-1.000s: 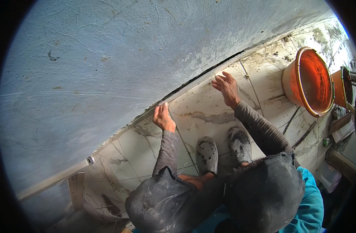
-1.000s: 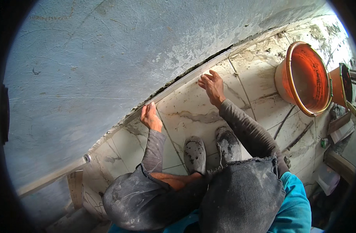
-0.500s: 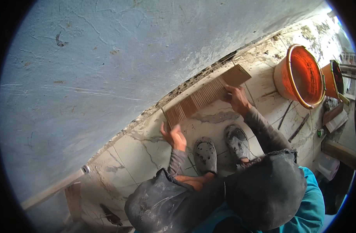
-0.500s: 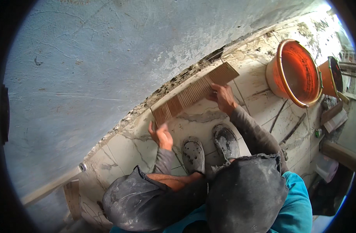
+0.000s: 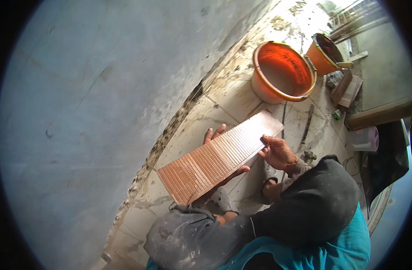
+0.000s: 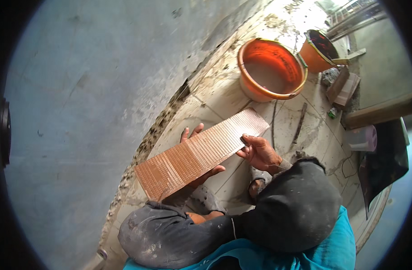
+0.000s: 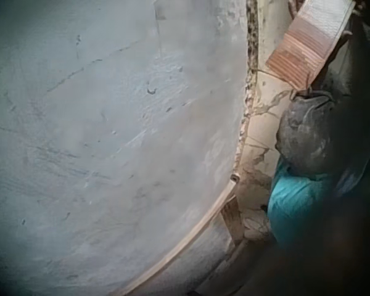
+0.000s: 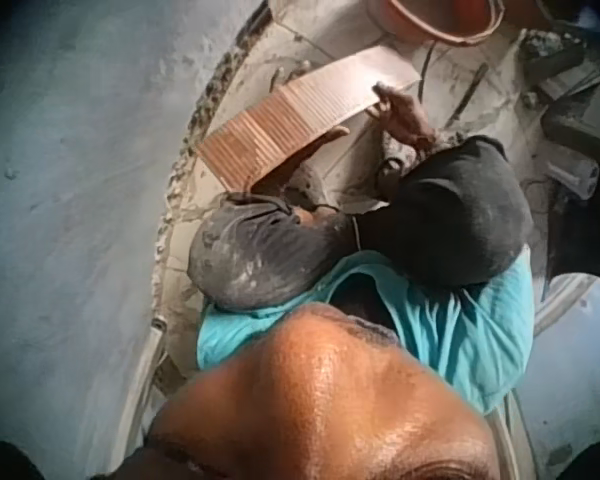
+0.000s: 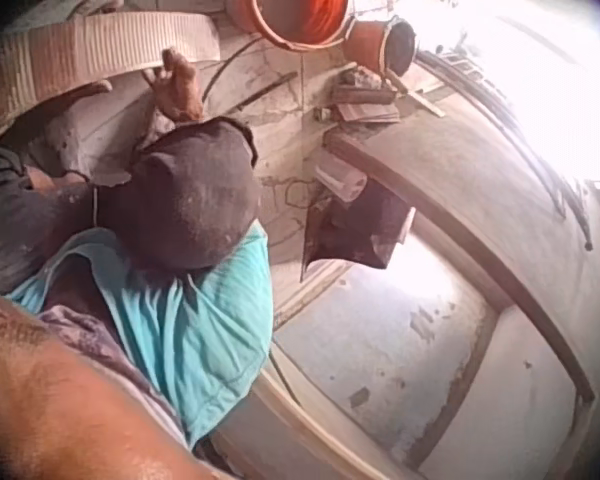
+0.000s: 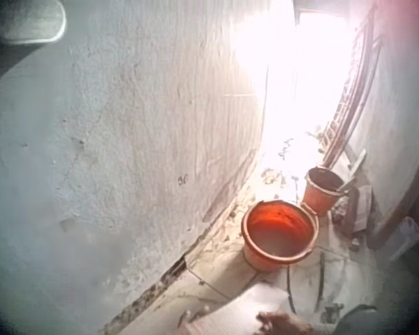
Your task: Installing a tile baseboard along the bottom of a wall using mortar, a trowel, and a hammer.
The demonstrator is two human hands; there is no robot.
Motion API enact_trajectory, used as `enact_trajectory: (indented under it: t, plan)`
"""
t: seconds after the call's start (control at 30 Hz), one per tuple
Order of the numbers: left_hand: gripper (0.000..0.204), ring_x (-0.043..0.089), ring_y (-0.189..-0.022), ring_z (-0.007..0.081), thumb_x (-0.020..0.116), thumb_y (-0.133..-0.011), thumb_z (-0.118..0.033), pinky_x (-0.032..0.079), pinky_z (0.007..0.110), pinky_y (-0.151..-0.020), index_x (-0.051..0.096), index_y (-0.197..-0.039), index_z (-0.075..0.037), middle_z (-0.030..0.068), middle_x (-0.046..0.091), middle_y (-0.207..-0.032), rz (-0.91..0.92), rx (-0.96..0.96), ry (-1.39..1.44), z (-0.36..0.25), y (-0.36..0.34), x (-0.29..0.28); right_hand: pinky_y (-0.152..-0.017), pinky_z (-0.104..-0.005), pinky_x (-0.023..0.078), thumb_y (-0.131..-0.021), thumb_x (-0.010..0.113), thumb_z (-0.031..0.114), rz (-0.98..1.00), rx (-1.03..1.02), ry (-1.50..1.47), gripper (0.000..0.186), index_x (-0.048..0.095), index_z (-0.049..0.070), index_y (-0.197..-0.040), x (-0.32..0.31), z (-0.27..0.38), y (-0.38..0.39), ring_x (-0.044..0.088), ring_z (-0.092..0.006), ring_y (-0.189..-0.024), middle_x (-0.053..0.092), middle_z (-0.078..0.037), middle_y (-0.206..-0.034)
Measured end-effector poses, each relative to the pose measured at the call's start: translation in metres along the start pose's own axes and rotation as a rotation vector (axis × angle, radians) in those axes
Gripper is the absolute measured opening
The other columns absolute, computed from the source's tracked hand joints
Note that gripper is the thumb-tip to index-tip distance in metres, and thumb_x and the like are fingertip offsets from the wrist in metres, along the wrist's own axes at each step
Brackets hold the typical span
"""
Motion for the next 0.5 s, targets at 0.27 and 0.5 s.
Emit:
enact_trajectory:
  t: [0.27,0.5]
  plan:
    - [0.091,0.043,-0.123,0.0274,0.076,-0.068,-0.045,0.038,0.038,-0.102,0.030,-0.130,0.003,0.0184,0.045,-0.127,-0.260,0.080,0.861,0.001,-0.091,-0.027,-0.069,-0.0308,0.052,-0.095,0.055,0.023,0.171,0.142,0.486,0.025,0.058,0.001,-0.105,0.017,0.076,0.042,0.064,-0.0149,-0.081,0.066,-0.006,-0.088]
    - [0.085,0.048,-0.111,0.0279,0.073,-0.067,-0.033,0.039,0.043,-0.099,0.030,-0.131,0.002,0.0175,0.045,-0.119,-0.052,0.003,0.751,0.007,-0.122,-0.101,-0.057,-0.0329,0.049,-0.075,0.061,-0.002,-0.409,-1.160,2.121,0.010,0.061,0.004,-0.083,-0.014,0.337,0.082,0.063,-0.0237,-0.065,0.060,-0.010,-0.071]
Point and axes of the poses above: each hand's wrist, its own y-axis away from the middle knuckle, its own x-axis out of the palm, z = x × y, the point moved 3 cm from there along -y, towards the middle knuckle
